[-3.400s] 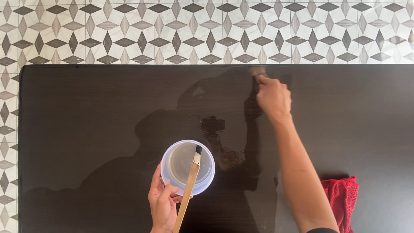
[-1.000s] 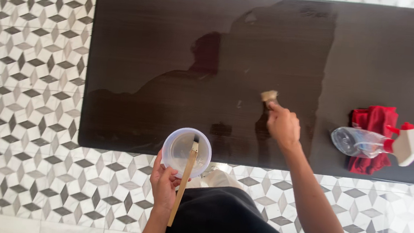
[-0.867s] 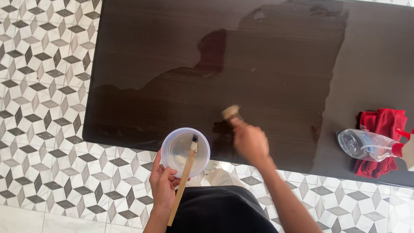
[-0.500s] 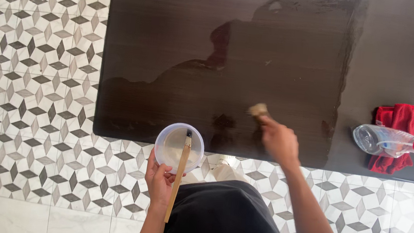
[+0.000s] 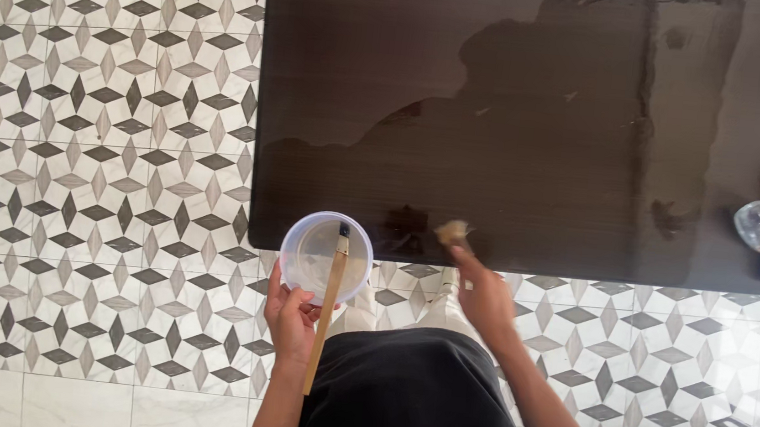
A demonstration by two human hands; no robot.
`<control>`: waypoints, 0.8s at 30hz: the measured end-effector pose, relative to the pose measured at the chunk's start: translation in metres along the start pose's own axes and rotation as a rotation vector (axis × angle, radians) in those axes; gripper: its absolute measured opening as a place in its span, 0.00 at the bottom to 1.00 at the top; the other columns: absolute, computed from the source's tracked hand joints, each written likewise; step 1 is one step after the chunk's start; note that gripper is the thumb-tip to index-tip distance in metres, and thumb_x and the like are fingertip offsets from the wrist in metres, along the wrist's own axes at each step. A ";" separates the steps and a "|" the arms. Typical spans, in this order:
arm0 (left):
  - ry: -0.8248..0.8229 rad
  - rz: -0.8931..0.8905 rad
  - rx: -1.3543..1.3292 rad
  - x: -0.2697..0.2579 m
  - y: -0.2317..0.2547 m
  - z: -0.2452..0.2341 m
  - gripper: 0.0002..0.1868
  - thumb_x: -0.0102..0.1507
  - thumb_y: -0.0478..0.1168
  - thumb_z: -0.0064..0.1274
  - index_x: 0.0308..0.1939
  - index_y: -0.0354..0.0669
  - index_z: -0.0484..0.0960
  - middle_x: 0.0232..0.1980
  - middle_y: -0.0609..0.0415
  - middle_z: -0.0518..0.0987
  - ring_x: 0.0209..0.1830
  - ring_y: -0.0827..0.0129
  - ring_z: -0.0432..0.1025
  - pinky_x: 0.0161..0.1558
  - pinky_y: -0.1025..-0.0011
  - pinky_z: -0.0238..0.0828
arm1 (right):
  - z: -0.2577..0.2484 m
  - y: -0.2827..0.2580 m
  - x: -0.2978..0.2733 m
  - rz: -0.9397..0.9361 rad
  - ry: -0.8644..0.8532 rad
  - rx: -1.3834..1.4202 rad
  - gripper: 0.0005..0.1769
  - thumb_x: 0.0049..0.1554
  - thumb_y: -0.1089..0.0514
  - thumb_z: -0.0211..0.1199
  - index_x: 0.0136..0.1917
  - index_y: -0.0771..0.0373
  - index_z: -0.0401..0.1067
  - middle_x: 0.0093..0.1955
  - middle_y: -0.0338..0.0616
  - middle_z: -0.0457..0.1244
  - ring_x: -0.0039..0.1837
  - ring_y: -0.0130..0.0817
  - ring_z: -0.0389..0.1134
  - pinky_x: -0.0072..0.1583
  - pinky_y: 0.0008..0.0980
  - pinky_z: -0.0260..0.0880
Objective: The person scrubs a dark tabletop with a brush dipped in liquid from a small container, then wipes the surface with a red cloth and sprays it with a cleaning solution. The person handles a brush, a container, a cloth, and a spray bottle during the cleaning process.
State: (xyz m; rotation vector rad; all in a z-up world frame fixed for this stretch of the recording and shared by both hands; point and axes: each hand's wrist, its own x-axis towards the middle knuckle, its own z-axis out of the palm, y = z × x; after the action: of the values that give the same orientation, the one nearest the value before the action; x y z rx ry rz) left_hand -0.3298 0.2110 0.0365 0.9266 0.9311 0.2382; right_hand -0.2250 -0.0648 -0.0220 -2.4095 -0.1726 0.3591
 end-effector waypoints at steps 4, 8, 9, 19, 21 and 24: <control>0.029 0.025 -0.001 0.019 0.028 -0.048 0.44 0.54 0.27 0.41 0.77 0.41 0.58 0.59 0.42 0.74 0.40 0.59 0.80 0.34 0.64 0.88 | 0.075 -0.092 0.014 -0.126 -0.171 0.002 0.20 0.62 0.58 0.57 0.67 0.50 0.74 0.39 0.54 0.71 0.40 0.52 0.73 0.44 0.48 0.72; 0.043 0.044 -0.020 0.032 0.050 -0.087 0.45 0.53 0.26 0.41 0.78 0.42 0.57 0.58 0.40 0.74 0.37 0.60 0.80 0.33 0.64 0.87 | 0.125 -0.152 0.026 -0.036 -0.399 -0.111 0.20 0.64 0.57 0.55 0.69 0.47 0.71 0.39 0.53 0.70 0.37 0.47 0.72 0.41 0.46 0.72; 0.038 0.053 -0.024 0.035 0.054 -0.093 0.46 0.53 0.26 0.42 0.78 0.42 0.57 0.57 0.39 0.75 0.36 0.59 0.80 0.32 0.64 0.86 | 0.126 -0.154 0.027 -0.007 -0.414 -0.126 0.21 0.64 0.57 0.55 0.69 0.46 0.72 0.39 0.52 0.70 0.37 0.46 0.72 0.40 0.45 0.72; 0.015 -0.003 -0.030 0.045 0.057 -0.108 0.44 0.54 0.26 0.41 0.77 0.41 0.57 0.57 0.40 0.74 0.37 0.58 0.80 0.32 0.64 0.87 | 0.002 -0.045 -0.008 0.359 -0.287 -0.232 0.19 0.62 0.50 0.61 0.65 0.37 0.77 0.41 0.47 0.74 0.41 0.42 0.76 0.47 0.41 0.74; -0.013 0.003 -0.024 0.046 0.058 -0.106 0.43 0.54 0.26 0.40 0.77 0.40 0.57 0.60 0.40 0.74 0.40 0.58 0.80 0.33 0.65 0.87 | 0.001 -0.043 -0.009 0.388 -0.303 -0.206 0.18 0.61 0.52 0.62 0.64 0.41 0.77 0.39 0.46 0.74 0.38 0.40 0.76 0.45 0.41 0.75; -0.025 -0.027 -0.045 0.046 0.062 -0.102 0.43 0.53 0.26 0.39 0.76 0.40 0.58 0.63 0.43 0.72 0.45 0.59 0.80 0.33 0.65 0.88 | 0.037 -0.070 0.004 -0.135 -0.256 -0.011 0.19 0.59 0.57 0.62 0.63 0.46 0.78 0.46 0.44 0.74 0.38 0.34 0.74 0.42 0.38 0.74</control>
State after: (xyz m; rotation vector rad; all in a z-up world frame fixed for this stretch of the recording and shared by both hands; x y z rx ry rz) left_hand -0.3689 0.3324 0.0312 0.8736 0.9113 0.2236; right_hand -0.2344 0.0116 -0.0035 -2.3407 -0.4501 0.6039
